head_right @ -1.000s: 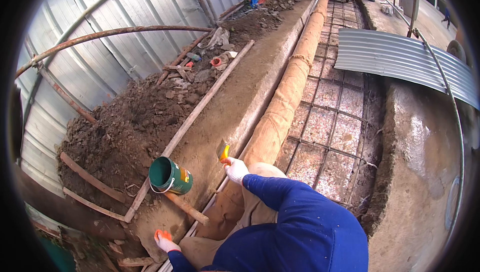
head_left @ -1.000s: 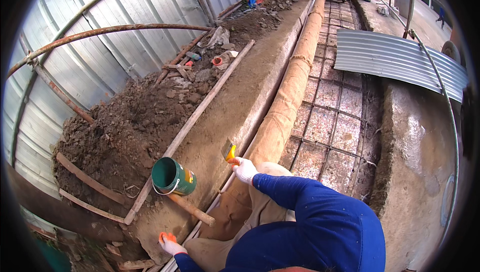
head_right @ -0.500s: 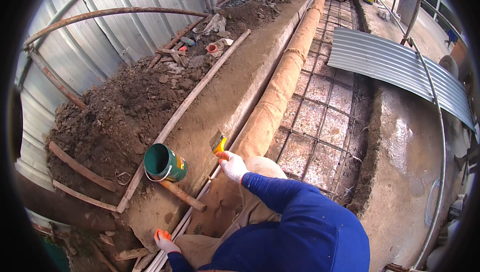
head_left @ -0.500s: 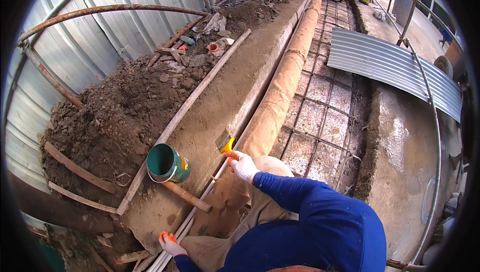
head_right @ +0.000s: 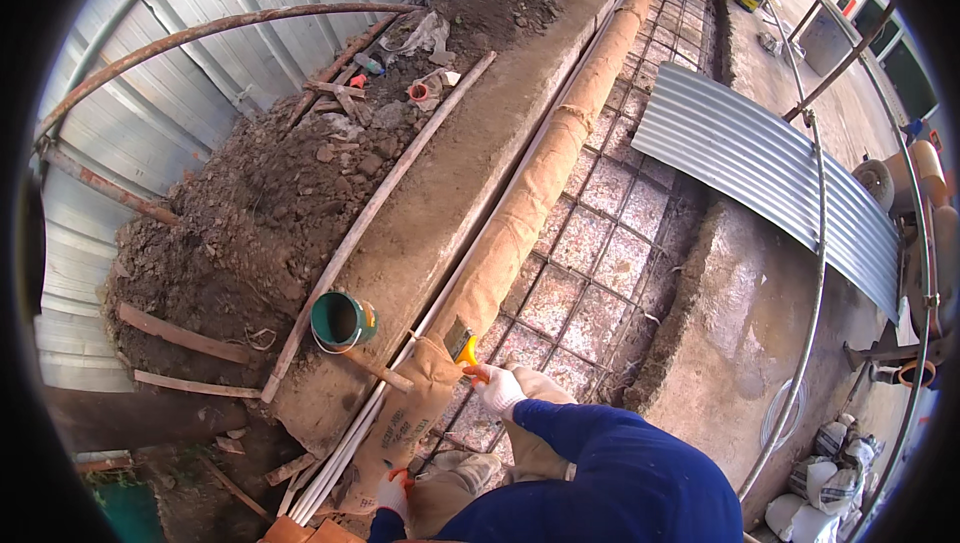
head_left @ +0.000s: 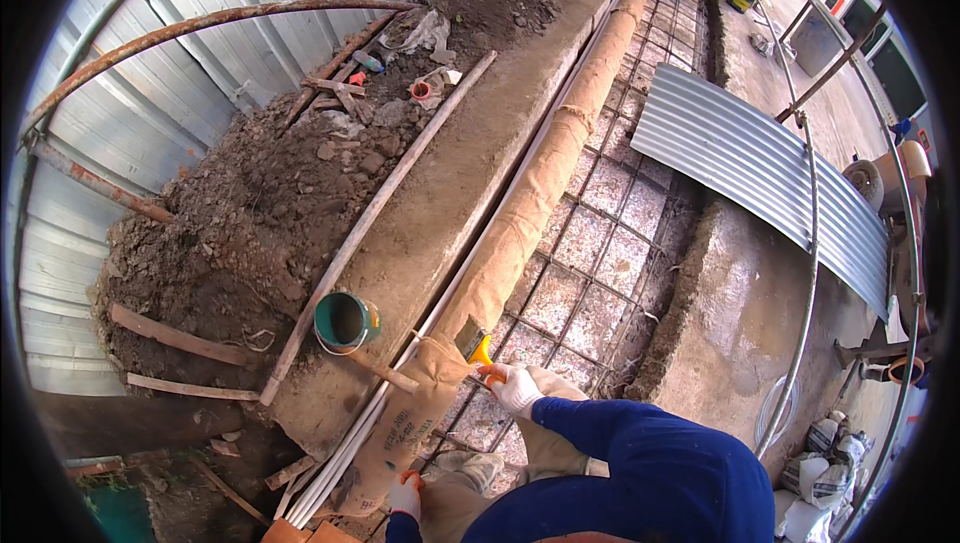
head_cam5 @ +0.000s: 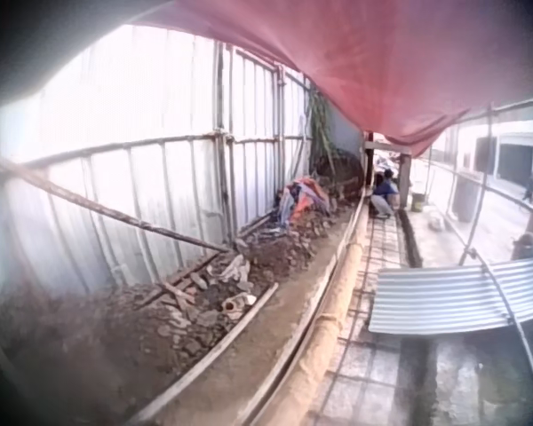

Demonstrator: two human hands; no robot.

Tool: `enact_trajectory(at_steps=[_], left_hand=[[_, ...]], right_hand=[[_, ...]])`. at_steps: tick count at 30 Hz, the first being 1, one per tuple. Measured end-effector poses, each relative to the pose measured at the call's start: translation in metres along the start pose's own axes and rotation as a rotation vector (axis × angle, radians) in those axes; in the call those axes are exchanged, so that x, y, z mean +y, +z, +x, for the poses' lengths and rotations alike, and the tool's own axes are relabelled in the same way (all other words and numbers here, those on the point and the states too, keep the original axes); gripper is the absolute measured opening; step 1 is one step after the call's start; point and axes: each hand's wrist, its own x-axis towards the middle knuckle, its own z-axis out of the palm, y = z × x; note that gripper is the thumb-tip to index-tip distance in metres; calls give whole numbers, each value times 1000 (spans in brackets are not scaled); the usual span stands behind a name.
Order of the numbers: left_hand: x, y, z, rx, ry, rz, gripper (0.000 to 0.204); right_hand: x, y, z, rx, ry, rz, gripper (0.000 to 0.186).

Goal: The person uses a brush to apply a liquid sealant from a green bucket onto a long concrete beam at a construction site. They repeatedly dip the brush and spread the liquid along the beam's surface while other workers are visible nearby.

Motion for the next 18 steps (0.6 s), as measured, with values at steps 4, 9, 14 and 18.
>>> enact_trajectory(at_steps=[4,9,14,18], left_hand=[[55,30,-41,-148,-57,-11,17],[139,82,-79,-196,29,-4,15],[184,94,-71,-281,133,78,18],[196,93,-71,-262,177,98,20]], right_hand=[[3,-43,-19,-50,-7,-96,29],[-17,-102,-14,-54,-35,-82,29],[-34,-146,3,75,79,15,31],[-43,-162,4,195,139,-86,33]])
